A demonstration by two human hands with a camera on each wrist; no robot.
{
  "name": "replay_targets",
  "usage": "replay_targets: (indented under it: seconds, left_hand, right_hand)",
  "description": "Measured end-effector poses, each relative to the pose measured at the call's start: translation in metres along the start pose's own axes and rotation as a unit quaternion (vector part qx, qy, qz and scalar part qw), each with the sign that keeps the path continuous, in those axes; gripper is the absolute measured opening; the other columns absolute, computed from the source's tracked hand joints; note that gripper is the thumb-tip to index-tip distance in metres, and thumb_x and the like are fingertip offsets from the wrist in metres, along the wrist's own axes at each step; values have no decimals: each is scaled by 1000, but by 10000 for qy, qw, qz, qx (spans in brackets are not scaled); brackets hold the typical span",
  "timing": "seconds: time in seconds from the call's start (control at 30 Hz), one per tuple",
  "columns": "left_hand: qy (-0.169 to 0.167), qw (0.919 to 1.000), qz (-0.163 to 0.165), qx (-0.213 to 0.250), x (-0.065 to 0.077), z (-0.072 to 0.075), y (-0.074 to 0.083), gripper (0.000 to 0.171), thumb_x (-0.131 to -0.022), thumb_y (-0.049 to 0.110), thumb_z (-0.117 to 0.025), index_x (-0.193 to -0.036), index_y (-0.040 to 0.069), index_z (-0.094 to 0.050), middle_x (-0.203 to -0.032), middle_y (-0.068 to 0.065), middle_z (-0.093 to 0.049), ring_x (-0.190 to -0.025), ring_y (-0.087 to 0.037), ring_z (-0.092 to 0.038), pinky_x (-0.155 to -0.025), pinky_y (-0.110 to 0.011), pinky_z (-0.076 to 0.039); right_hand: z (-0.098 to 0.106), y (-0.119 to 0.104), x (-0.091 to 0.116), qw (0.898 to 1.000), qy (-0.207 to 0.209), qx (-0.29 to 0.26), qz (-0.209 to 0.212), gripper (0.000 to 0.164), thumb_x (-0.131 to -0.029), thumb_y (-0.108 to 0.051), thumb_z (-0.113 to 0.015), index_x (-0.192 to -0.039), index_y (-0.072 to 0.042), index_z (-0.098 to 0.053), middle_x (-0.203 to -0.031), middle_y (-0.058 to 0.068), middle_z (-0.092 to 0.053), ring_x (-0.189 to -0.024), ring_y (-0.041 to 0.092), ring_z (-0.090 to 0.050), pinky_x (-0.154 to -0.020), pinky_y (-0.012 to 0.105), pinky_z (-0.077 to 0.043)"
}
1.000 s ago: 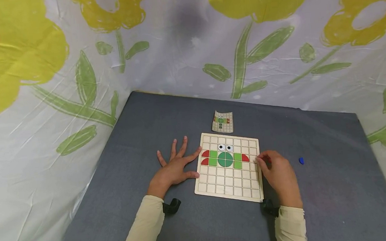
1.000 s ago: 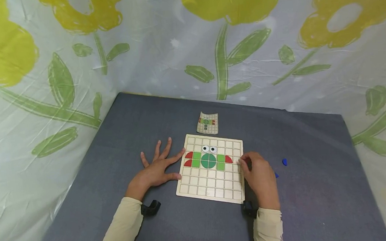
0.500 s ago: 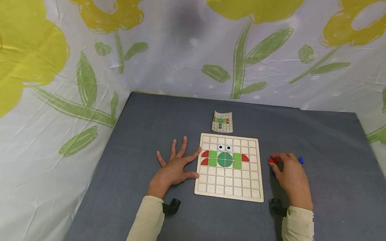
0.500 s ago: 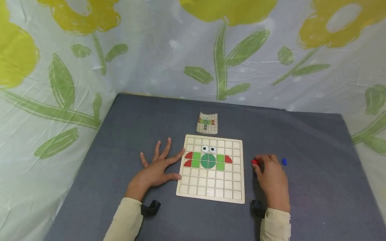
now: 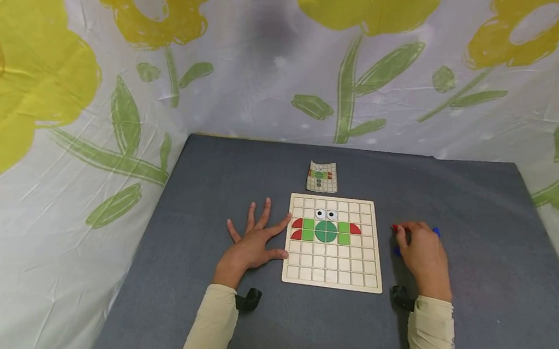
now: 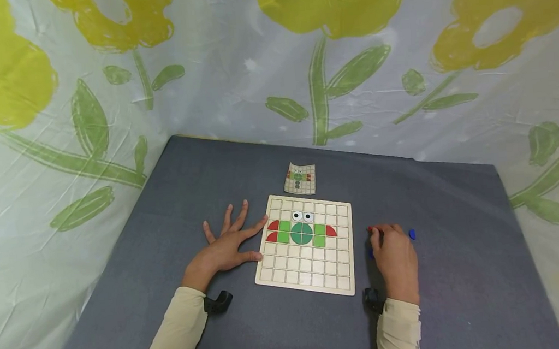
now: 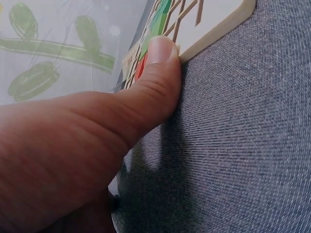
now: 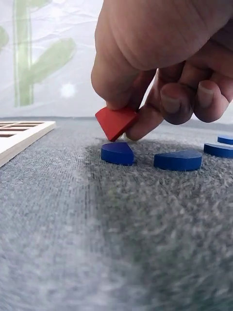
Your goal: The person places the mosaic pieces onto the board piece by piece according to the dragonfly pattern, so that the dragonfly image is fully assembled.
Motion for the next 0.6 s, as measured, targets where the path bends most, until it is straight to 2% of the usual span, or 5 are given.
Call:
replay_targets:
  seconds: [0.1, 0.23, 0.43, 0.6]
  left_hand:
    - [2, 10000, -16, 6, 0, 0, 0, 97, -87, 60, -77, -167, 46, -23, -177, 1, 17, -160, -37, 24, -108, -84, 21]
    - [28, 10000, -23, -26, 0, 0, -1, 97, -87, 60, -76, -167, 47, -23, -177, 1, 17, -160, -37, 24, -109, -84, 21]
    - [43, 9999, 17, -95, -3, -2, -1, 98, -86, 61, -77, -167, 47, -21, -177, 1, 18, -160, -37, 24, -109, -84, 20]
    - [30, 9999, 40, -110, -2, -3, -2, 98, -86, 61, -76, -167, 48, -22, -176, 2, 18, -160, -37, 24, -109, -84, 20]
  right_hand:
    - [1, -1, 1, 10000, 35, -21, 27, 23, -105, -17, -65, -111, 2, -77, -111, 27, -71, -104, 51, -68, -87, 67, -53]
    - [2, -6, 2, 9997, 73, -112, 189, 22, -104, -19, -70, -113, 0, -78, -108, 23, -70, -98, 46, -69, -84, 64, -54]
    - [-2, -18, 2, 9987, -275, -268, 341, 24, -105, -21, -70, -115, -1, -78, -112, 20, -70, -84, 33, -63, -74, 52, -54]
    - [-9, -28, 4, 9962, -517, -429, 560, 20, -104, -18, -71, -114, -2, -77, -110, 18, -70, -76, 25, -57, -66, 40, -49]
Point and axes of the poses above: each hand's wrist, its own x-axis away from the middle knuckle, its own z-axis out of the back of the hand, y = z × x, the point moved 4 cm from there along -x, towards the middle knuckle
